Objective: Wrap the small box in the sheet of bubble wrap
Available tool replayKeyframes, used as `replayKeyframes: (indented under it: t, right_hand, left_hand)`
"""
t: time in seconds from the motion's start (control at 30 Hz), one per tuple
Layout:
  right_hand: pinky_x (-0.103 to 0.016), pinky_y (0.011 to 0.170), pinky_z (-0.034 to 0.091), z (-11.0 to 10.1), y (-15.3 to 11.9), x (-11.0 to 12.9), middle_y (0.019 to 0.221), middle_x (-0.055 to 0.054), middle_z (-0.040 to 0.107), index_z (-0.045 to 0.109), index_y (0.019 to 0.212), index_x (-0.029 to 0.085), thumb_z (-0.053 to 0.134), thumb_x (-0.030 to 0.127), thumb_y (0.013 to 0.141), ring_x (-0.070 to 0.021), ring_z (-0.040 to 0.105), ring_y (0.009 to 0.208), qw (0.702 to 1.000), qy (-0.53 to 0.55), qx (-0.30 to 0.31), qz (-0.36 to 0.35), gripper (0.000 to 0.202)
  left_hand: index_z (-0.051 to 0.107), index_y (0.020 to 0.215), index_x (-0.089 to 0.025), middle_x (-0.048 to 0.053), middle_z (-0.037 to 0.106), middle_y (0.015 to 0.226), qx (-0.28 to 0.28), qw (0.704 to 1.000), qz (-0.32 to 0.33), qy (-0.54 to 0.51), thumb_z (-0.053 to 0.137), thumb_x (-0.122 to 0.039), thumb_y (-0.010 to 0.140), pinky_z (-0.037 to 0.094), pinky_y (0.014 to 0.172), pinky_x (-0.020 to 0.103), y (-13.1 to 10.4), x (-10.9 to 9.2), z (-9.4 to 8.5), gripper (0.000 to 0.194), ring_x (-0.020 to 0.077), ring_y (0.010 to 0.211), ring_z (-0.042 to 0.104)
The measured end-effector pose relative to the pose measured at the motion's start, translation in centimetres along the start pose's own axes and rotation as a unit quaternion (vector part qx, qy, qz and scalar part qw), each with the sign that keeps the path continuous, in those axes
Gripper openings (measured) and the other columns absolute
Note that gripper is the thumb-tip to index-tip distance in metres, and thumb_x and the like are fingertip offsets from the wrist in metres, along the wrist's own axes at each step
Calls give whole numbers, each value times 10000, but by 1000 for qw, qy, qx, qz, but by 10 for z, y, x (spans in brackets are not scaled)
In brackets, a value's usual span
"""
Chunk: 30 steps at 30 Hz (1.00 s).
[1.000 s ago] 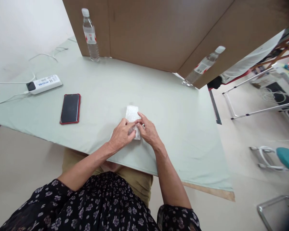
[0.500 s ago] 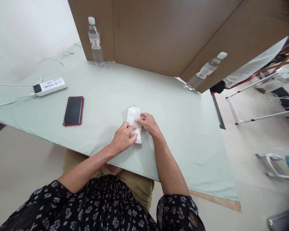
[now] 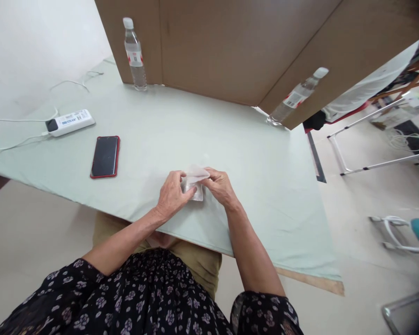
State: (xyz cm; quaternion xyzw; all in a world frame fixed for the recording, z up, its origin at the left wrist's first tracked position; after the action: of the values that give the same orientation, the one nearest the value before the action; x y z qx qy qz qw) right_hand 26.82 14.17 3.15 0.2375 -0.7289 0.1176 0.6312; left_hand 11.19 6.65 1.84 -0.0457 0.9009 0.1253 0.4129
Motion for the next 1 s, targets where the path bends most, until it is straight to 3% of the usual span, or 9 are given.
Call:
replayKeyframes:
  t: [0.07, 0.13, 0.27, 0.43, 0.57, 0.7, 0.83, 0.9, 1.0]
  right_hand:
    - [-359, 904, 515, 0, -9, 0, 934, -42, 749, 787, 818, 229, 720, 392, 828, -213, 685, 942, 1000, -19, -1, -19, 176]
    - [-378, 953, 519, 0, -16, -2, 972, -49, 762, 788, 842, 239, 712, 373, 842, -217, 697, 983, 999, -34, 1, -40, 154]
    - [-420, 1036, 504, -1, -32, 0, 1155, -72, 735, 763, 1006, 256, 630, 310, 907, -220, 681, 1114, 991, -97, 35, -86, 175]
    - [-533, 1140, 428, 7, -52, -4, 1460, -130, 563, 567, 1401, 270, 701, 306, 843, -299, 519, 1364, 955, -264, 71, -118, 575]
    - [-502, 1098, 461, 12, -45, -9, 1357, -115, 642, 655, 1283, 263, 616, 239, 860, -283, 584, 1264, 954, -281, 4, -102, 425]
    - [-379, 851, 554, 11, -22, -15, 1031, -68, 744, 706, 1074, 207, 671, 409, 833, -231, 669, 950, 993, -115, -9, 19, 316]
    - [-297, 678, 499, 14, -10, -19, 811, -14, 693, 684, 912, 179, 635, 558, 842, -177, 614, 755, 994, -45, -5, 94, 389]
    - [-299, 678, 481, 11, -10, -18, 841, -25, 692, 682, 909, 181, 640, 590, 827, -186, 611, 775, 993, -76, -34, 86, 420]
    - [-340, 752, 493, -1, -18, -13, 1073, -77, 714, 668, 1095, 200, 670, 597, 807, -228, 633, 917, 982, -128, -131, 45, 490]
  left_hand:
    - [522, 1258, -153, 101, 572, 1106, -22, 1000, 9, -11, 769, -322, 751, 514, 940, 416, 1, 3, 0, 589, 252, 1032, 583]
    - [490, 1333, -169, 139, 532, 1250, 1, 998, 45, -35, 793, -320, 737, 481, 1023, 445, 6, 6, 1, 685, 283, 1191, 532]
    - [614, 1132, -190, 152, 437, 1400, 94, 988, 79, -95, 741, -182, 749, 428, 1110, 444, 14, 11, 3, 403, 297, 1379, 434]
    - [610, 927, -186, 137, 487, 1403, 131, 980, 58, -139, 612, -44, 671, 427, 1115, 449, 13, 14, 4, 292, 281, 1375, 471]
    - [617, 935, -184, 151, 557, 1380, 140, 974, 38, -173, 615, -148, 714, 409, 1130, 455, 18, 12, 0, 223, 282, 1352, 501]
    - [651, 1120, -174, 148, 588, 1387, 209, 957, 28, -197, 619, -430, 833, 371, 1149, 434, 24, 9, -14, 386, 294, 1346, 506]
    - [626, 1185, -150, 83, 685, 1104, 246, 956, 5, -159, 714, -473, 747, 496, 915, 355, 24, 12, -18, 552, 246, 1000, 627]
    - [632, 1139, -136, 49, 675, 980, 229, 959, -13, -167, 712, -456, 742, 495, 820, 319, 24, 15, -15, 517, 209, 877, 607]
    - [627, 1154, -130, 46, 669, 991, 221, 952, -30, -211, 716, -436, 741, 481, 807, 301, 27, 17, -10, 521, 195, 877, 598]
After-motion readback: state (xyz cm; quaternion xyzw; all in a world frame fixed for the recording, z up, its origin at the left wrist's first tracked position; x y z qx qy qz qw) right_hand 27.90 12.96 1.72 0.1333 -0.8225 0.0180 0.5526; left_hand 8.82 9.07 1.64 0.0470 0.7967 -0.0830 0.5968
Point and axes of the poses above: each hand's wrist, its own y-axis towards the middle knuckle, its own z-axis out of the palm, x = y × z, the point moved 3 cm from there along y, towards the middle knuckle
